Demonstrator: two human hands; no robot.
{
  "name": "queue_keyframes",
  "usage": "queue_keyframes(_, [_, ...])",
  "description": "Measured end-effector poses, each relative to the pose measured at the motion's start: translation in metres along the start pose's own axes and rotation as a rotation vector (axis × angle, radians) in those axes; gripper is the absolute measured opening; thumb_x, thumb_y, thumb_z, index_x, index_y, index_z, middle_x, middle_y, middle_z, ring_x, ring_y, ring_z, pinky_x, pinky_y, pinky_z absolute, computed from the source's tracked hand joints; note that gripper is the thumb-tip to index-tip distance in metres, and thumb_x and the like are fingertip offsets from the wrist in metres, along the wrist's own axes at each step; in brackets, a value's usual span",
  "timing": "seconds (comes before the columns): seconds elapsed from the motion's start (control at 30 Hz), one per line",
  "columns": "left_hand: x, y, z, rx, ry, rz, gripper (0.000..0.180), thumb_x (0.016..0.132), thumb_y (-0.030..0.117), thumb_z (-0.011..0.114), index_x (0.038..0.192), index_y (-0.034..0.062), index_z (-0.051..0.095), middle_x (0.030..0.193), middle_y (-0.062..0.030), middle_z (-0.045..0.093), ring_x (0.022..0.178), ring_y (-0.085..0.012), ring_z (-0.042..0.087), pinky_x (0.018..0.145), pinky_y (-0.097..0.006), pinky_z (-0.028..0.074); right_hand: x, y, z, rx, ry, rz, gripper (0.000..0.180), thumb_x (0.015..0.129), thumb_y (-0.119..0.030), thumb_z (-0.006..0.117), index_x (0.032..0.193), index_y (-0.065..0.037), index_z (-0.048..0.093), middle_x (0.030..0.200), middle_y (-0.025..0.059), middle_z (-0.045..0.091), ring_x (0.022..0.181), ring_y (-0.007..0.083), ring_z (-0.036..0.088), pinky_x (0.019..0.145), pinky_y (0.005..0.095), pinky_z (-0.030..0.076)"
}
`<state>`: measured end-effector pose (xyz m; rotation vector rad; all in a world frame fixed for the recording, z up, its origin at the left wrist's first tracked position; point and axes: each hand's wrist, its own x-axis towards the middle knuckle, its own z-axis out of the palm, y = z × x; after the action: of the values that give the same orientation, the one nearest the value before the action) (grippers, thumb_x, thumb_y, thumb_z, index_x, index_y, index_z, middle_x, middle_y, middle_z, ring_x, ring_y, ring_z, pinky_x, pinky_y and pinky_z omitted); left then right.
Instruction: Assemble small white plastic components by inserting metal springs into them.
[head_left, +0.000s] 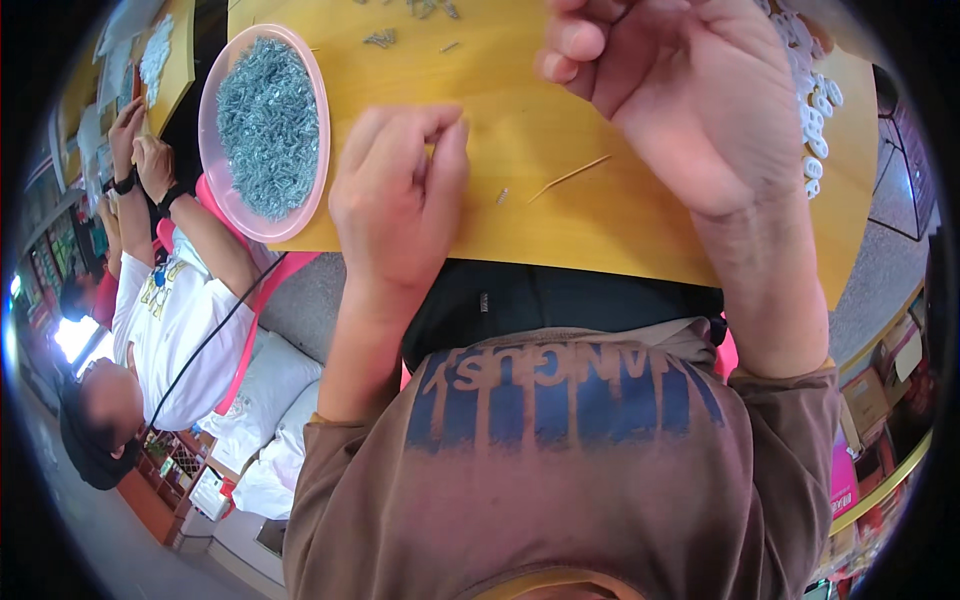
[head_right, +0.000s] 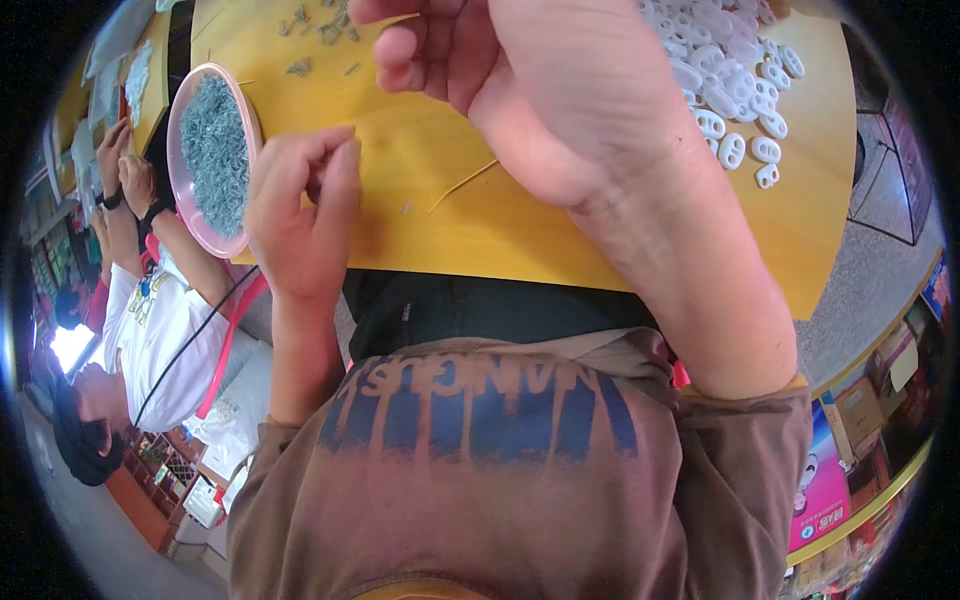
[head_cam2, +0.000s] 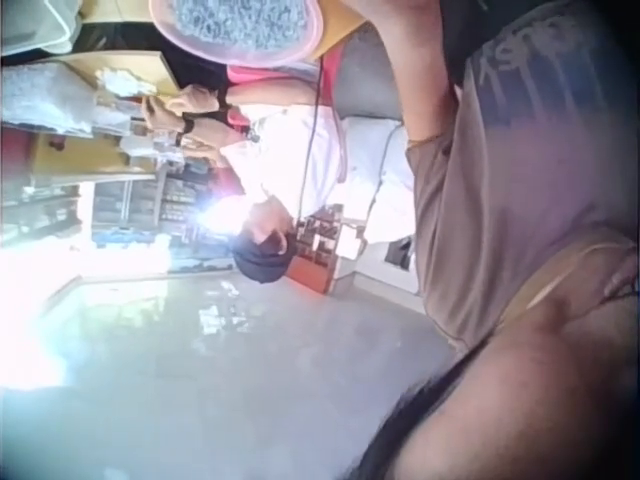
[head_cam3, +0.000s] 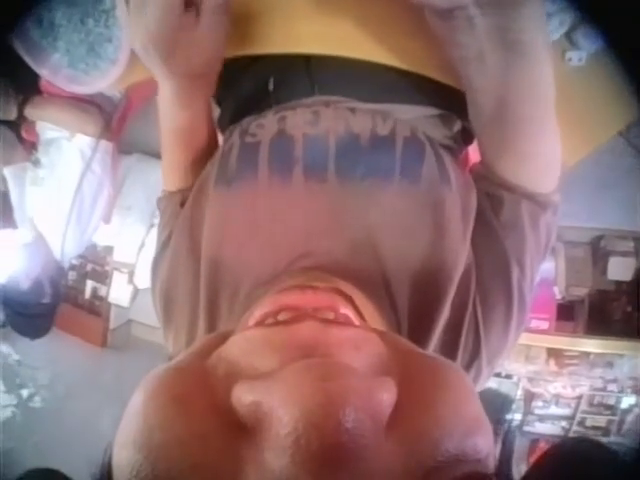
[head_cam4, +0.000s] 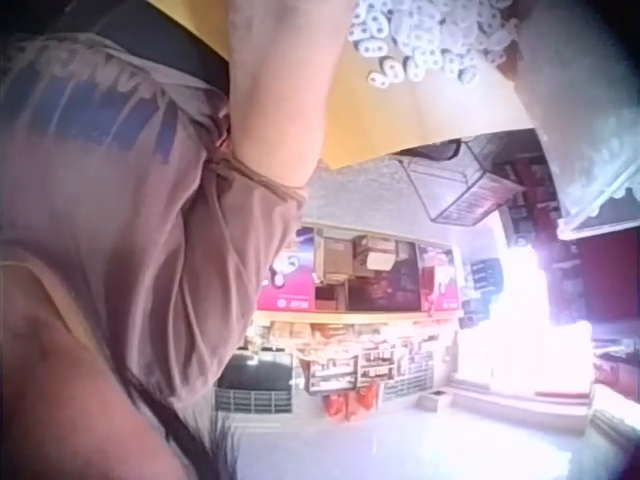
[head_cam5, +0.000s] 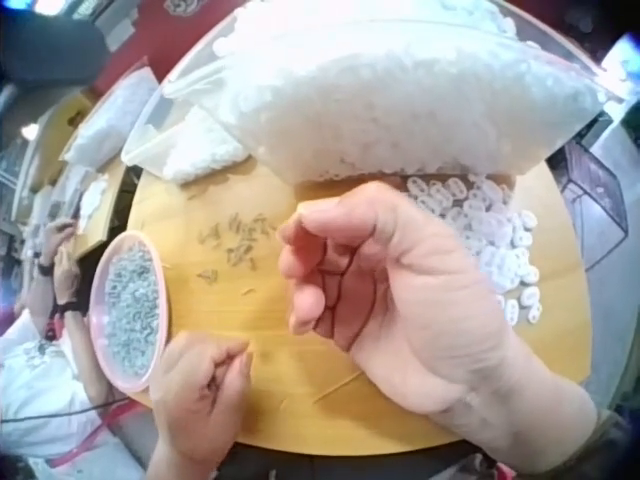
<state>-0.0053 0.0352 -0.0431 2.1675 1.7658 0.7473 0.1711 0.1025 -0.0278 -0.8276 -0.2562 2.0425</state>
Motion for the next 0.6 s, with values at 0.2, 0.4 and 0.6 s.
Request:
queue_keyframes(0.2, [-0.002, 0.013, -0.005, -0.159, 0.008, -0.05, 0.009, 0.068, -0.002, 0.06, 0.076, 0.0018, 0.057, 0.066, -0.0067, 0.052, 0.051, -0.0142, 0.046, 0.047, -0.024, 0.038, -0.014, -0.021, 0.007, 0.156, -0.092, -0.291, 0.021, 0.08, -0.021, 0.046, 0.08, -0.004, 0.058, 0.072, 0.0061, 0.056, 0.058, 0.0154, 0.053, 0.06, 0.0295, 0.043])
queue_keyframes(0.4, [0.025, 0.03, 0.01, -0.211, -0.027, 0.145, 0.01, 0.067, -0.002, 0.06, 0.076, 0.0013, 0.057, 0.066, -0.0079, 0.052, 0.056, -0.0196, 0.05, 0.049, -0.027, 0.04, -0.013, -0.047, -0.012, 0.319, -0.276, -0.342, 0.023, 0.081, -0.021, 0.044, 0.084, -0.004, 0.059, 0.072, 0.0062, 0.057, 0.057, 0.0157, 0.052, 0.062, 0.0316, 0.042])
queue_keyframes(0.6, [0.037, 0.036, 0.018, -0.192, -0.066, 0.249, 0.008, 0.068, 0.002, 0.059, 0.076, 0.0012, 0.056, 0.067, -0.0087, 0.052, 0.059, -0.0221, 0.051, 0.051, -0.029, 0.041, -0.013, -0.044, -0.011, 0.36, -0.273, -0.269, 0.023, 0.081, -0.021, 0.045, 0.085, -0.002, 0.057, 0.071, 0.0073, 0.057, 0.056, 0.0158, 0.052, 0.06, 0.0309, 0.042])
